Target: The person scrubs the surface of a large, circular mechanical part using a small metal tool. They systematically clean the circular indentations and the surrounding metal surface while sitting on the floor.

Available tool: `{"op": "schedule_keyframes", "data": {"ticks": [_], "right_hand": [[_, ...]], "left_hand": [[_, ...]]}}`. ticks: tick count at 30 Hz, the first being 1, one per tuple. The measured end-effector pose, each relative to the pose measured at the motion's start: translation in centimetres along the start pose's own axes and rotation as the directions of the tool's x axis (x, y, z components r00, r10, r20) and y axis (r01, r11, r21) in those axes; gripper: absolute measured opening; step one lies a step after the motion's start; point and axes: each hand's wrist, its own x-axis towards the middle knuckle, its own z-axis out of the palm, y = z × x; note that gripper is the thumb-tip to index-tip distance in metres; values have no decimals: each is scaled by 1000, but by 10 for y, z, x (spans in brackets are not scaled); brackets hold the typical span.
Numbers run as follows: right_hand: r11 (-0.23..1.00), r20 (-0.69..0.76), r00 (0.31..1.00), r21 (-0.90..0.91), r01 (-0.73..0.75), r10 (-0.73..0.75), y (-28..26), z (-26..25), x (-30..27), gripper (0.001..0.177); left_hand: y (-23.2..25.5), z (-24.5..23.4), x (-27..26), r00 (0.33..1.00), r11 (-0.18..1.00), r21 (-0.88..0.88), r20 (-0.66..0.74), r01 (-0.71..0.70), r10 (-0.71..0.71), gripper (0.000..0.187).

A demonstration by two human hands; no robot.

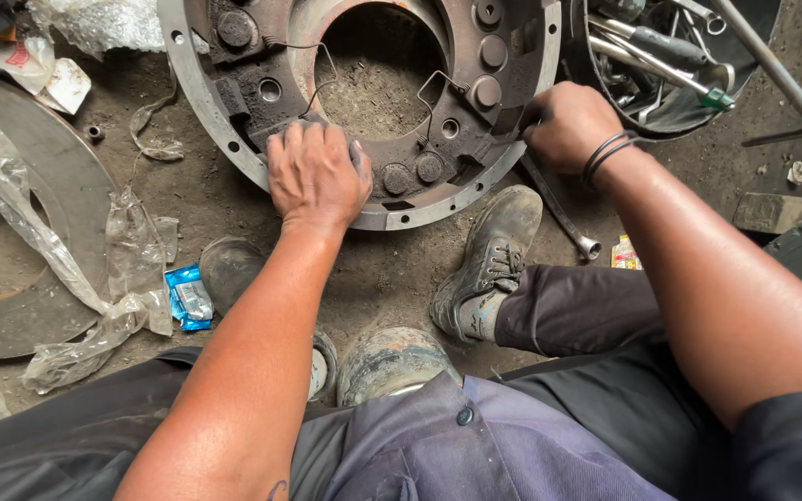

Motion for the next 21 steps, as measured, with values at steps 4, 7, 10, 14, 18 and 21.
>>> {"op": "schedule_keyframes", "data": {"ticks": [4,7,10,14,18,21], "right_hand": [[1000,31,999,-7,23,-23,-9,13,5,30],[995,-64,997,-82,-58,53,-3,5,-1,30],[997,-12,1000,-69,20,-21,-8,12,0,32],[993,-3,997,-90,75,-76,-19,23,0,30],[998,-212,976,12,54,-50,-13,9,-3,24],[996,-191,978,-33,78,-83,-18,16,2,23]], "left_hand": [[0,-1,-1,996,1000,-4,-83,-19,19,26],[0,-1,-1,997,1000,-14,-80,-18,16,25],[1,-2,-1,999,999,-32,-49,-9,8,24],[0,-2,0,1000,1000,-27,-13,4,-4,25],[0,0,-1,997,1000,5,-70,-13,13,25],[1,2,1,1000,999,32,-2,0,0,26]]}}
